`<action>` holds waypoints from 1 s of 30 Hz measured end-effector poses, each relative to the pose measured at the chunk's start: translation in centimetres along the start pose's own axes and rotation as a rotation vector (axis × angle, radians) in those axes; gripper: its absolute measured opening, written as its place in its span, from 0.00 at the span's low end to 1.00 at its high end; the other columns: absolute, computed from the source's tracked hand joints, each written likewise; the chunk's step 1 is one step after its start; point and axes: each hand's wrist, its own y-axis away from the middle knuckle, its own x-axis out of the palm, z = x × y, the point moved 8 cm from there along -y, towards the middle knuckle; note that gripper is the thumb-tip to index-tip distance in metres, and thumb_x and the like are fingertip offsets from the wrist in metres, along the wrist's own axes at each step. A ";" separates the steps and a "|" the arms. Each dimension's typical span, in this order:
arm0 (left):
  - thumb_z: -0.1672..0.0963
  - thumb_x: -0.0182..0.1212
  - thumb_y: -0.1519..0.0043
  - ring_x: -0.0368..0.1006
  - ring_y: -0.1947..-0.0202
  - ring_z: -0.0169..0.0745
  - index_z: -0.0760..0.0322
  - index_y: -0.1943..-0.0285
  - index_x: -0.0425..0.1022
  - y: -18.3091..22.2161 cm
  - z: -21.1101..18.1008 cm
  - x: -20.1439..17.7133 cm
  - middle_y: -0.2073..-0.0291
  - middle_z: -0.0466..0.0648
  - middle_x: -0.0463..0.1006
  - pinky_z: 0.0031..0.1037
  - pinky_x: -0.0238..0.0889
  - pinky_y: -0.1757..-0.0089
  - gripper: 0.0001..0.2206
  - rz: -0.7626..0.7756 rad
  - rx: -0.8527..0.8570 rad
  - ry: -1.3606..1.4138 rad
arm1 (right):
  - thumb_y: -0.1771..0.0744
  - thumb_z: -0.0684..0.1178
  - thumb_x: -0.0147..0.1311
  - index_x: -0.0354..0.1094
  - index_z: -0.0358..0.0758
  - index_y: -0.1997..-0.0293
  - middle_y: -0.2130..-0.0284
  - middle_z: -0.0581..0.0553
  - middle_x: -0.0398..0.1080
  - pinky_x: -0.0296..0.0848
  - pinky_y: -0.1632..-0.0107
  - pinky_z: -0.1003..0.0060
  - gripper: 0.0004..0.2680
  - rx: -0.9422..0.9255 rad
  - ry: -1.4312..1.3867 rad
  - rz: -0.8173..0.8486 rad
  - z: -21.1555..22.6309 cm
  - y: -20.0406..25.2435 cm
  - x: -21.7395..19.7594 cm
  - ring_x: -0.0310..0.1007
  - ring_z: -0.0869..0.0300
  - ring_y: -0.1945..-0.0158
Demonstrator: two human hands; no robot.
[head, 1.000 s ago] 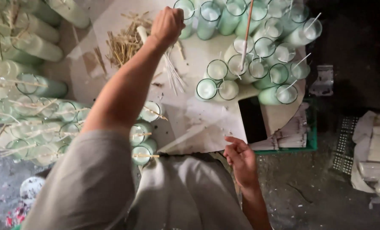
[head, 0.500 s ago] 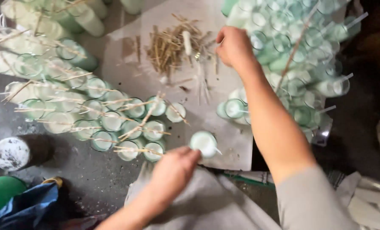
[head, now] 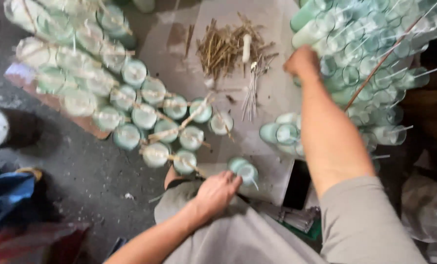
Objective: Inserting wicks into wax-filled glass jars on a low production table
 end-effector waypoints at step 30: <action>0.57 0.62 0.36 0.76 0.70 0.47 0.57 0.51 0.78 3.3 3.0 -16.7 0.67 0.46 0.78 0.35 0.68 0.68 0.07 -0.461 0.034 0.447 | 0.36 0.50 0.67 0.77 0.47 0.60 0.70 0.52 0.78 0.73 0.59 0.66 0.06 -0.902 -0.508 -0.162 16.2 9.0 -4.8 0.75 0.64 0.66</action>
